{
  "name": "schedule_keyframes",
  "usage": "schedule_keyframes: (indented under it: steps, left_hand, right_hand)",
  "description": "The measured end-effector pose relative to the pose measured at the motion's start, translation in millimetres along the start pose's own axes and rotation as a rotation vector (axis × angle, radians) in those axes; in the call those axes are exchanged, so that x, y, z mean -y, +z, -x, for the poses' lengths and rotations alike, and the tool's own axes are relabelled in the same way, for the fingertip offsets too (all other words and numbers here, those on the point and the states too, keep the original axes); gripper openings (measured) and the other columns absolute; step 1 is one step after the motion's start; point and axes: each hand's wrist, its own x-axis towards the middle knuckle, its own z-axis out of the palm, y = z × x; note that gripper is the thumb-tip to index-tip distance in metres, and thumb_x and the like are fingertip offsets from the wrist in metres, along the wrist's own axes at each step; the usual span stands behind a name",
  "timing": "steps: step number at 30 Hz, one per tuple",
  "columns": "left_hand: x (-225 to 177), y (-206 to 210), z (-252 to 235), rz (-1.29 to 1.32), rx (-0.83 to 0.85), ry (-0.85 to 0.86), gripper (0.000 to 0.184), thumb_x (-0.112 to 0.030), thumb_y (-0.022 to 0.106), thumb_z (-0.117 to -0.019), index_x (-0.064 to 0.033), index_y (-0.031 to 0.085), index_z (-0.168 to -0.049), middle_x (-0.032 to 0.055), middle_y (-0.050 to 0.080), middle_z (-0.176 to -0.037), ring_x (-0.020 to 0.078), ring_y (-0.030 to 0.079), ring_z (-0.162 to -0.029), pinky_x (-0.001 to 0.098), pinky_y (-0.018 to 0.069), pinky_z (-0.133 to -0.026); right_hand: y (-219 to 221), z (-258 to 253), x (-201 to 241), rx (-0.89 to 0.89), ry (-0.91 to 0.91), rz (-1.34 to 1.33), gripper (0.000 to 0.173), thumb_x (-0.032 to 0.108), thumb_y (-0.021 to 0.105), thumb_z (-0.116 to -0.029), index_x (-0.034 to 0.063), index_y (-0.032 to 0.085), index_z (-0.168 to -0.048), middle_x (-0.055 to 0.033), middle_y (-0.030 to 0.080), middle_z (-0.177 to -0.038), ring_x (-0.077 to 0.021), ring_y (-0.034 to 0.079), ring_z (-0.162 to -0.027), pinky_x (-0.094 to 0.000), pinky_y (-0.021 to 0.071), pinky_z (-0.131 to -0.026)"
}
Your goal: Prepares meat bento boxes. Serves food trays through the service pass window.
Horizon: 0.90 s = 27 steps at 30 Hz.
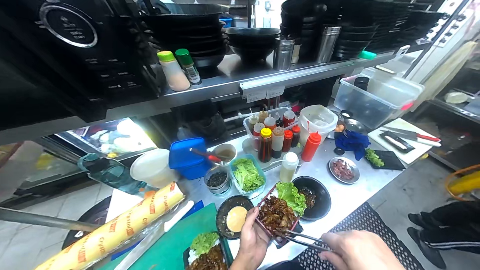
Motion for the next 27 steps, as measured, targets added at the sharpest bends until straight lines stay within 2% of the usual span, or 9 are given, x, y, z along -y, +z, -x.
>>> schedule_keyframes:
  steps: [3, 7, 11, 16, 18, 20, 23, 25, 27]
  left_hand:
    - [1.9, 2.0, 0.1, 0.005, -0.026, 0.025, 0.040, -0.029, 0.053, -0.1039, -0.0067, 0.047, -0.137, 0.0270, 0.064, -0.126, 0.0432, 0.065, -0.114, 0.0641, 0.0547, -0.092]
    - [5.4, 1.4, -0.7, 0.027, -0.003, 0.077, 0.042, -0.024, 0.059, -0.0994, -0.0053, 0.047, -0.135, 0.0272, 0.063, -0.124, 0.0420, 0.066, -0.112, 0.0621, 0.0556, -0.090]
    - [8.2, 1.1, 0.1, 0.068, 0.003, 0.094, 0.043, -0.022, 0.058, -0.0987, -0.0056, 0.047, -0.137, 0.0276, 0.063, -0.124, 0.0426, 0.066, -0.111, 0.0635, 0.0554, -0.090]
    - [2.7, 3.1, 2.6, 0.126, 0.006, 0.091, 0.042, -0.024, 0.056, -0.0998, -0.0077, 0.051, -0.138, 0.0259, 0.064, -0.126, 0.0423, 0.066, -0.113, 0.0653, 0.0543, -0.091]
    - [-4.2, 2.9, 6.6, 0.149, -0.012, 0.102, 0.040, -0.028, 0.056, -0.0996, -0.0087, 0.055, -0.135, 0.0242, 0.066, -0.125, 0.0418, 0.066, -0.113, 0.0668, 0.0538, -0.090]
    - [-12.5, 0.7, 11.1, 0.167, -0.025, 0.121, 0.043, -0.032, 0.059, -0.0970, -0.0094, 0.057, -0.134, 0.0234, 0.067, -0.124, 0.0416, 0.067, -0.112, 0.0684, 0.0536, -0.089]
    - [-25.2, -3.5, 15.2, 0.166, -0.043, 0.152, 0.042, -0.037, 0.057, -0.0977, -0.0120, 0.057, -0.132, 0.0223, 0.067, -0.123, 0.0421, 0.068, -0.111, 0.0694, 0.0535, -0.087]
    - [-31.1, -8.7, 16.2, 0.167, -0.049, 0.165, 0.045, -0.039, 0.058, -0.0969, -0.0132, 0.057, -0.133, 0.0221, 0.066, -0.126, 0.0431, 0.066, -0.114, 0.0712, 0.0515, -0.089]
    - [-35.7, -10.4, 17.0, 0.160, -0.053, 0.174, 0.044, -0.040, 0.058, -0.0969, -0.0133, 0.057, -0.132, 0.0219, 0.066, -0.126, 0.0429, 0.066, -0.115, 0.0715, 0.0510, -0.090]
  right_hand:
    - [-4.8, -0.3, 0.8, -0.085, 0.057, 0.037, 0.046, 0.062, 0.048, -0.1013, 0.0220, 0.070, -0.094, -0.0024, 0.067, -0.071, -0.0250, 0.068, -0.064, -0.0499, 0.0522, -0.050]
    - [-4.8, -0.4, 1.6, 0.010, 0.063, 0.042, 0.048, 0.062, 0.048, -0.1003, 0.0202, 0.069, -0.090, -0.0052, 0.068, -0.072, -0.0280, 0.070, -0.068, -0.0529, 0.0531, -0.054]
    - [-9.9, 1.2, 2.8, -0.056, 0.045, 0.027, 0.048, 0.064, 0.047, -0.1008, 0.0215, 0.069, -0.092, -0.0027, 0.066, -0.071, -0.0252, 0.068, -0.065, -0.0502, 0.0523, -0.051]
    - [-1.4, -1.8, -3.4, -0.065, 0.027, -0.014, 0.046, 0.063, 0.048, -0.0999, 0.0232, 0.069, -0.092, -0.0014, 0.066, -0.071, -0.0244, 0.068, -0.065, -0.0514, 0.0529, -0.053]
    - [-5.0, -2.2, -21.0, -0.149, 0.125, -0.057, 0.047, 0.068, 0.048, -0.0983, 0.0278, 0.072, -0.099, 0.0016, 0.067, -0.072, -0.0215, 0.068, -0.066, -0.0518, 0.0545, -0.054]
    - [-4.0, -8.8, -44.2, -0.153, 0.294, -0.079, 0.052, 0.074, 0.045, -0.0959, 0.0299, 0.072, -0.106, 0.0016, 0.069, -0.076, -0.0217, 0.069, -0.071, -0.0529, 0.0563, -0.059]
    - [25.5, -36.1, -82.9, 0.028, 0.555, -0.110, 0.055, 0.071, 0.050, -0.0943, 0.0209, 0.069, -0.105, -0.0075, 0.071, -0.087, -0.0310, 0.071, -0.086, -0.0585, 0.0569, -0.072]
    - [65.9, -51.8, -102.4, 0.135, 0.643, -0.118, 0.054, 0.066, 0.055, -0.0937, 0.0159, 0.071, -0.105, -0.0134, 0.073, -0.095, -0.0360, 0.072, -0.094, -0.0617, 0.0572, -0.076]
    - [104.6, -61.7, -113.0, 0.194, 0.676, -0.103, 0.054, 0.064, 0.055, -0.0944, 0.0133, 0.070, -0.107, -0.0156, 0.073, -0.098, -0.0374, 0.072, -0.097, -0.0619, 0.0575, -0.078]
